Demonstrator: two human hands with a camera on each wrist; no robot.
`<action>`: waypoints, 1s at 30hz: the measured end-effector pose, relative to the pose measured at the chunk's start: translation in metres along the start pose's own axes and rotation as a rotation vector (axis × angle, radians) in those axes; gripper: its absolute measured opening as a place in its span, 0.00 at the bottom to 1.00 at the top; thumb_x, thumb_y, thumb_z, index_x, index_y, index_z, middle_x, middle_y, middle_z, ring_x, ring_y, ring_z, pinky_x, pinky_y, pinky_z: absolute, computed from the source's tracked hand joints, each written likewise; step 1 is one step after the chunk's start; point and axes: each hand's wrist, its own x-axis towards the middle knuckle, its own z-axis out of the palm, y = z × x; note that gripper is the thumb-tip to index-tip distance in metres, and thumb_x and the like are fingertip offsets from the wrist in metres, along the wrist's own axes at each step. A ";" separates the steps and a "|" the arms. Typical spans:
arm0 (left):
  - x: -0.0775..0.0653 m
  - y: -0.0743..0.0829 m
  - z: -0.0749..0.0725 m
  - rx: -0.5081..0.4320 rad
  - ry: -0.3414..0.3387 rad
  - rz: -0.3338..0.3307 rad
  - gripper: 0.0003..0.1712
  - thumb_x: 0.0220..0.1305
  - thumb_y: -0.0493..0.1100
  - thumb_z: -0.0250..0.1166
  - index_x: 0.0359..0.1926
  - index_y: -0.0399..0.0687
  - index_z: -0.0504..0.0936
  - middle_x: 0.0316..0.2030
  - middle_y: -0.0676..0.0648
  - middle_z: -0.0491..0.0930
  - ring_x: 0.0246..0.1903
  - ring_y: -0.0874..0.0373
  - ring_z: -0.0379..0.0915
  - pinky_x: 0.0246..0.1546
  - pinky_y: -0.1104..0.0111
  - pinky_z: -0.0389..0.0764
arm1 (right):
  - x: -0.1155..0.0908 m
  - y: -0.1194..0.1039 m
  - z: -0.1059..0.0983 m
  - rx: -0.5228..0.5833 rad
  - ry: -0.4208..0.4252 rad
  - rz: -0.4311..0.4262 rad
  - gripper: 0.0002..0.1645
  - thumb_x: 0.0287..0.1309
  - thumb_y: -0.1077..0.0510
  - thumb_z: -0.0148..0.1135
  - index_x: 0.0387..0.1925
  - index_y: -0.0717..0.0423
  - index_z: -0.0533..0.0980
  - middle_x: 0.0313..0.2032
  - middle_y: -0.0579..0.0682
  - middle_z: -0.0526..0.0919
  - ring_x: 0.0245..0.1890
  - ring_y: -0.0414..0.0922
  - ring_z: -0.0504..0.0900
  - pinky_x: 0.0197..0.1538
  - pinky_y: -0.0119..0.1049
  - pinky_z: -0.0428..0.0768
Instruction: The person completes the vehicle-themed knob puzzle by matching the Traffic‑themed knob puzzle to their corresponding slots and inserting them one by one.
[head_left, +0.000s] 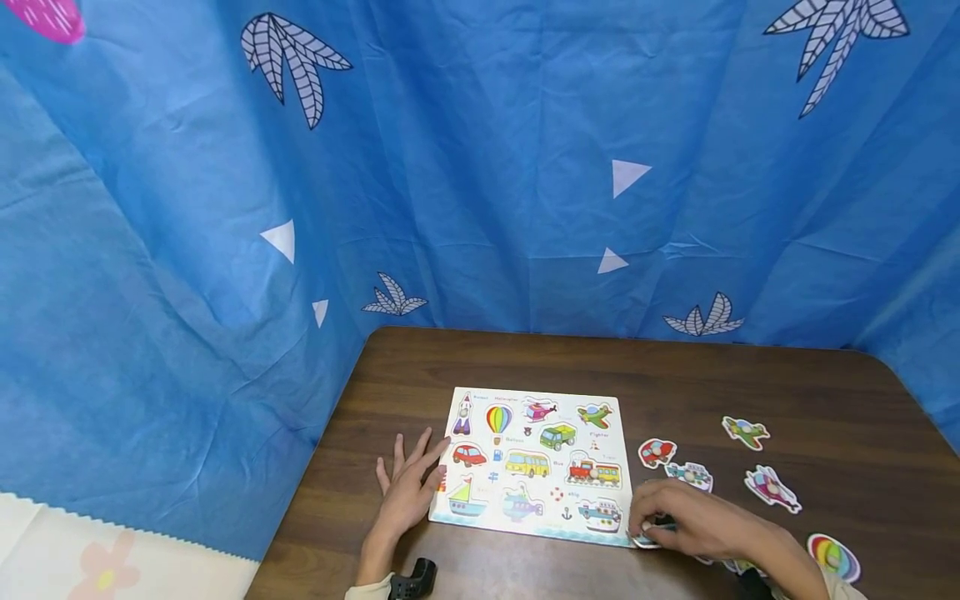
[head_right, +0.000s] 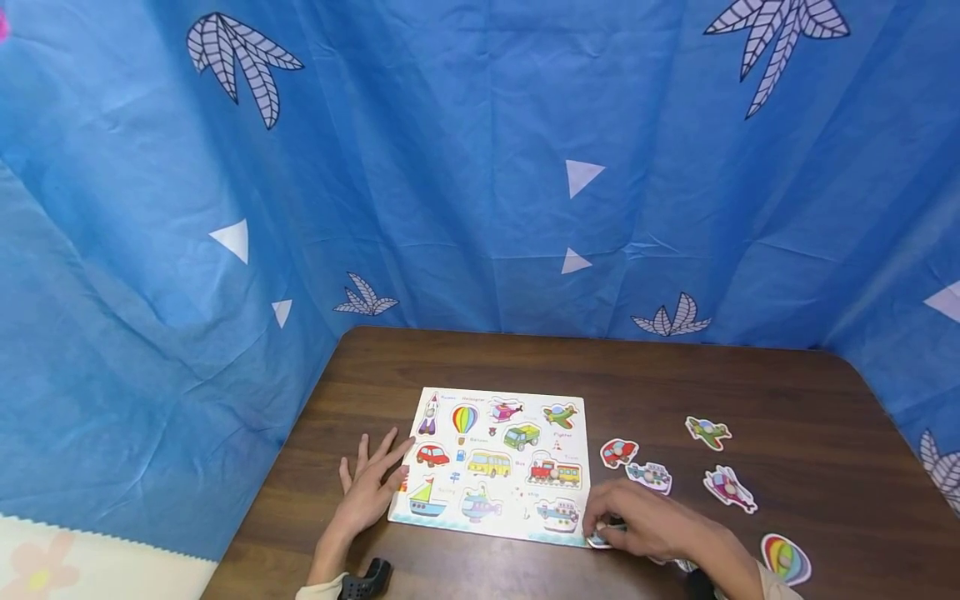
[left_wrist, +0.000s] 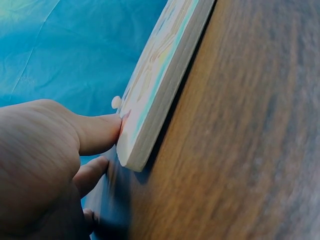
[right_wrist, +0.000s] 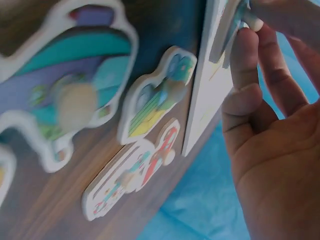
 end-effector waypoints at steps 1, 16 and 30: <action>0.000 0.000 0.000 0.002 0.002 0.002 0.24 0.71 0.44 0.61 0.67 0.57 0.77 0.74 0.39 0.61 0.75 0.25 0.31 0.64 0.27 0.24 | 0.004 0.000 0.000 0.009 -0.002 0.010 0.19 0.51 0.70 0.68 0.36 0.40 0.83 0.35 0.31 0.82 0.36 0.28 0.77 0.43 0.16 0.71; -0.001 -0.002 0.002 0.005 0.022 0.020 0.24 0.71 0.46 0.61 0.66 0.58 0.77 0.74 0.38 0.63 0.75 0.24 0.32 0.63 0.27 0.25 | 0.055 0.001 0.014 -0.020 -0.048 0.075 0.11 0.61 0.64 0.66 0.39 0.42 0.84 0.37 0.32 0.81 0.36 0.29 0.76 0.40 0.23 0.76; -0.001 -0.002 0.002 0.011 -0.005 -0.009 0.24 0.72 0.47 0.61 0.68 0.60 0.76 0.75 0.40 0.61 0.76 0.26 0.30 0.64 0.28 0.24 | 0.093 0.005 0.029 -0.027 -0.110 0.042 0.06 0.66 0.59 0.64 0.39 0.45 0.84 0.36 0.35 0.82 0.36 0.31 0.77 0.44 0.25 0.77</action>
